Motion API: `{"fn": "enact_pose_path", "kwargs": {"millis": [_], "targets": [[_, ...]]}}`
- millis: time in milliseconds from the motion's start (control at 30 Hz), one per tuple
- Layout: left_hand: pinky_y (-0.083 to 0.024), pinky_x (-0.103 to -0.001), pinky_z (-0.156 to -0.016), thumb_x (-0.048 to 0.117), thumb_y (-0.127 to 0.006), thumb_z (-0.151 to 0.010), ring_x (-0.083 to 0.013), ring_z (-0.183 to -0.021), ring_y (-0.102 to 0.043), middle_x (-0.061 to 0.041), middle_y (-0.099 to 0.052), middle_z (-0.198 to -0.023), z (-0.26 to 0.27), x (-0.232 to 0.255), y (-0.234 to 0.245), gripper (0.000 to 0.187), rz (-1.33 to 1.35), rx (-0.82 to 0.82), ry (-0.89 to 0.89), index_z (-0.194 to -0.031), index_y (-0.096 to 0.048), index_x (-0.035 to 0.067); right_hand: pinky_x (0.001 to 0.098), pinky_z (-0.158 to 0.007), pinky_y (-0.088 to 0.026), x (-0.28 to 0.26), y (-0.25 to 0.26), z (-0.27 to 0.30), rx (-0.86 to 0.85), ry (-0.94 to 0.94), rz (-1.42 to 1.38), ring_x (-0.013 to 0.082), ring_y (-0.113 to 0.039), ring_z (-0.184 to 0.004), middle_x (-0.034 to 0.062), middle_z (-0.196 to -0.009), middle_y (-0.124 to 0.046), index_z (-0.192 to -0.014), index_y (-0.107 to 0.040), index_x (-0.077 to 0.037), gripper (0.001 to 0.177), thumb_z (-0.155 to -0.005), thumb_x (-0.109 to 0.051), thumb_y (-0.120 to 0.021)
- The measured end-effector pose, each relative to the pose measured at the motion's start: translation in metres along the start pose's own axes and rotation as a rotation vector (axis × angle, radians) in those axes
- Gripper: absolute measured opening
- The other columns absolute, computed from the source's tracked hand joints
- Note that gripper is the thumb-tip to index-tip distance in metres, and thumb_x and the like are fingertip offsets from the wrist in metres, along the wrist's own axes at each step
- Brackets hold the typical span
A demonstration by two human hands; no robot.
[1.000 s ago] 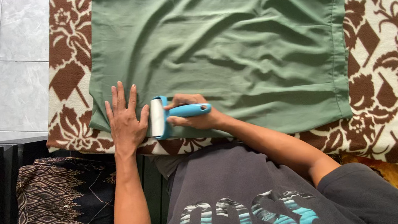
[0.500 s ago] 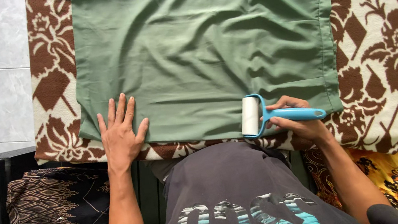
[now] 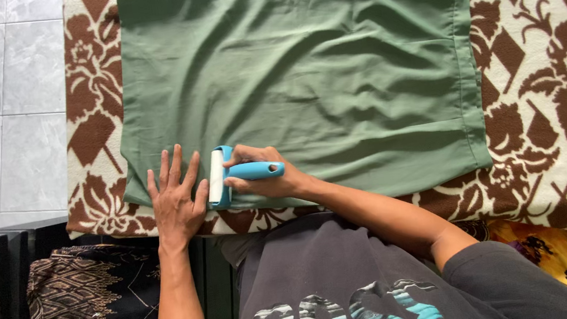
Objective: The person uses a lint roller to remove lint from a green garment laid on a patterned surface. They roll the tool back and forth across the fabric, then fold the garment in half and continue rolling the folded section.
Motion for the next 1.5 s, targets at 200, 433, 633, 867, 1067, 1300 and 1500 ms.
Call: {"fn": "enact_pose_path", "kwargs": {"millis": [200, 433, 633, 867, 1067, 1300, 1500], "targets": [[-0.02, -0.06, -0.124, 0.028, -0.055, -0.096, -0.0293, -0.153, -0.035, -0.003, -0.044, -0.164, 0.001, 0.0, -0.003, 0.053, 0.003, -0.007, 0.022, -0.148, -0.06, 0.025, 0.0313, -0.071, -0.058, 0.007, 0.056, 0.062, 0.0, -0.097, 0.134, 0.0134, -0.072, -0.082, 0.0067, -0.091, -0.075, -0.112, -0.069, -0.008, 0.035, -0.089, -0.031, -0.081], [-0.021, -0.06, -0.124, 0.027, -0.057, -0.094, -0.0299, -0.153, -0.036, -0.004, -0.047, -0.163, -0.002, 0.003, 0.0, 0.051, -0.007, 0.002, 0.047, -0.144, -0.064, 0.023, 0.0274, -0.057, -0.066, 0.017, 0.163, 0.193, 0.127, -0.376, -0.09, 0.0152, -0.078, -0.073, 0.0133, -0.091, -0.08, -0.104, -0.068, -0.004, 0.02, -0.088, -0.014, -0.074], [-0.022, -0.06, -0.123, 0.032, -0.061, -0.092, -0.0315, -0.152, -0.038, -0.005, -0.047, -0.161, -0.003, 0.002, 0.0, 0.051, 0.009, 0.006, 0.035, -0.142, -0.065, 0.022, 0.0274, -0.066, -0.067, 0.018, 0.151, 0.186, 0.146, -0.387, -0.095, 0.0156, -0.08, -0.081, 0.0127, -0.094, -0.08, -0.101, -0.066, -0.004, 0.018, -0.091, -0.017, -0.073], [-0.02, -0.061, -0.123, 0.038, -0.061, -0.095, -0.0312, -0.153, -0.035, -0.004, -0.044, -0.164, 0.0, 0.0, 0.0, 0.053, 0.004, -0.011, 0.001, -0.146, -0.062, 0.022, 0.0243, -0.069, -0.059, 0.019, 0.039, 0.048, -0.033, -0.093, -0.101, 0.008, -0.073, -0.08, 0.0057, -0.093, -0.076, -0.115, -0.066, -0.004, 0.033, -0.092, -0.022, -0.079], [-0.02, -0.061, -0.122, 0.038, -0.06, -0.095, -0.0311, -0.153, -0.033, -0.005, -0.041, -0.165, 0.001, 0.001, 0.004, 0.056, -0.009, -0.033, -0.012, -0.148, -0.058, 0.022, 0.0243, -0.07, -0.059, 0.003, -0.003, 0.003, -0.09, -0.095, -0.177, 0.0086, -0.072, -0.081, 0.0067, -0.09, -0.077, -0.118, -0.066, -0.004, 0.03, -0.095, -0.019, -0.079], [-0.021, -0.06, -0.123, 0.038, -0.062, -0.094, -0.0302, -0.153, -0.035, -0.004, -0.044, -0.164, 0.0, 0.001, 0.001, 0.055, -0.015, 0.0, 0.003, -0.147, -0.061, 0.022, 0.0247, -0.064, -0.065, 0.027, 0.089, 0.106, -0.039, -0.36, -0.148, 0.0119, -0.076, -0.084, 0.007, -0.099, -0.075, -0.126, -0.065, -0.009, 0.039, -0.092, -0.024, -0.074], [-0.021, -0.06, -0.124, 0.037, -0.064, -0.091, -0.0304, -0.152, -0.037, -0.005, -0.046, -0.163, -0.002, 0.0, 0.001, 0.056, 0.003, -0.003, 0.01, -0.144, -0.063, 0.021, 0.03, -0.065, -0.067, 0.021, 0.176, 0.212, 0.206, -0.452, -0.236, 0.0182, -0.077, -0.081, 0.0109, -0.094, -0.078, -0.107, -0.064, -0.005, 0.021, -0.089, -0.013, -0.072]]}}
Point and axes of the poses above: each hand's wrist, its own z-axis away from the middle knuckle, its own y-axis out of the back of the hand, x = y × z, the point moved 4 cm from there along -z, towards the middle knuckle
